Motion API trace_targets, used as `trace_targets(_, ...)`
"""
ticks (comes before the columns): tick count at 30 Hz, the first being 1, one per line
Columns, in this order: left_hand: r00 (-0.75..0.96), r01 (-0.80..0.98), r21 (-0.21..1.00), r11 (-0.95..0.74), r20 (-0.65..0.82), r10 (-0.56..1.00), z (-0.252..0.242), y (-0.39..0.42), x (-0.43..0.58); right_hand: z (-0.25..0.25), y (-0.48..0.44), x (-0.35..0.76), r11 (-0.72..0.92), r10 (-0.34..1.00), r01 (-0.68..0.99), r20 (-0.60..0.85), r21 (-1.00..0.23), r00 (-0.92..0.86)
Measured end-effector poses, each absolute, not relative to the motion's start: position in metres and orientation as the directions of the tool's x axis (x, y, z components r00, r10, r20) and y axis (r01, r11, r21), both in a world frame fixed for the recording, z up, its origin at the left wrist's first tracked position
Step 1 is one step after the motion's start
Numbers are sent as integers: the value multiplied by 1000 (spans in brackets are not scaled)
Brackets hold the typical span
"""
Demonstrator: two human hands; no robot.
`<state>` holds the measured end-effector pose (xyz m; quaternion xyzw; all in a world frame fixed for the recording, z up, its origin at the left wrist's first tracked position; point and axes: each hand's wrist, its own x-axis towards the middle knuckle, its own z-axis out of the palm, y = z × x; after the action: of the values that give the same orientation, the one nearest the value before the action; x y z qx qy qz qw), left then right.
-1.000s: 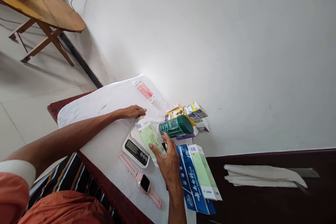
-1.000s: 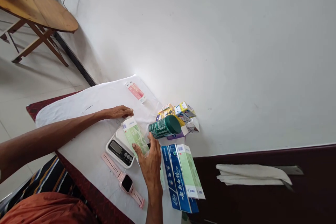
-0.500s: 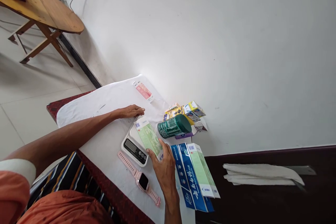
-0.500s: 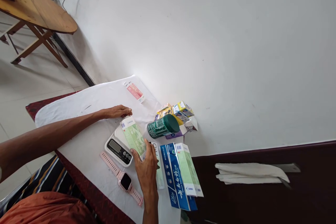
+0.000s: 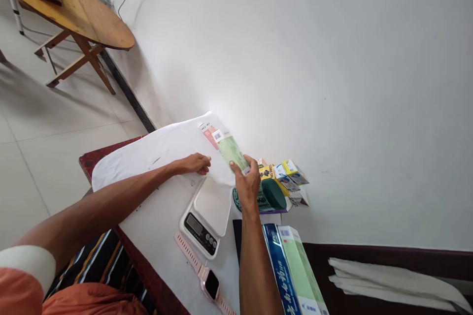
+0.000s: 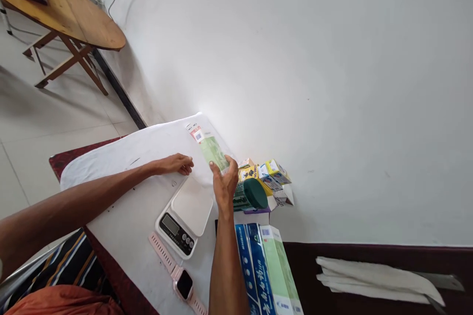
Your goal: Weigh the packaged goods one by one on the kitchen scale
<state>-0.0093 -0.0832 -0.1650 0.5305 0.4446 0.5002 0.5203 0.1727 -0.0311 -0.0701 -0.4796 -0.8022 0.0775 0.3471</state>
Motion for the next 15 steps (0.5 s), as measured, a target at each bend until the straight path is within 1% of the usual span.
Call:
trace_targets(3,128,74,992,-98,88,988,-161,-89,-4,-67,7,144,522,822,734,485,-435,-298)
trace_targets(6,133,172,976,-133,110,985,-157,-93,-3,-69,42,119,506,836,756,450,-415,-313)
trace_targets(10,141,244,960,-138,106,984,-154,-93,-4,-84,79,97,465,872,784,365,-411,-326)
trace_targets(15,141,286,951,-115,77,987,-152,-90,-3,-110,104,88,384,921,819,239,-426,-308)
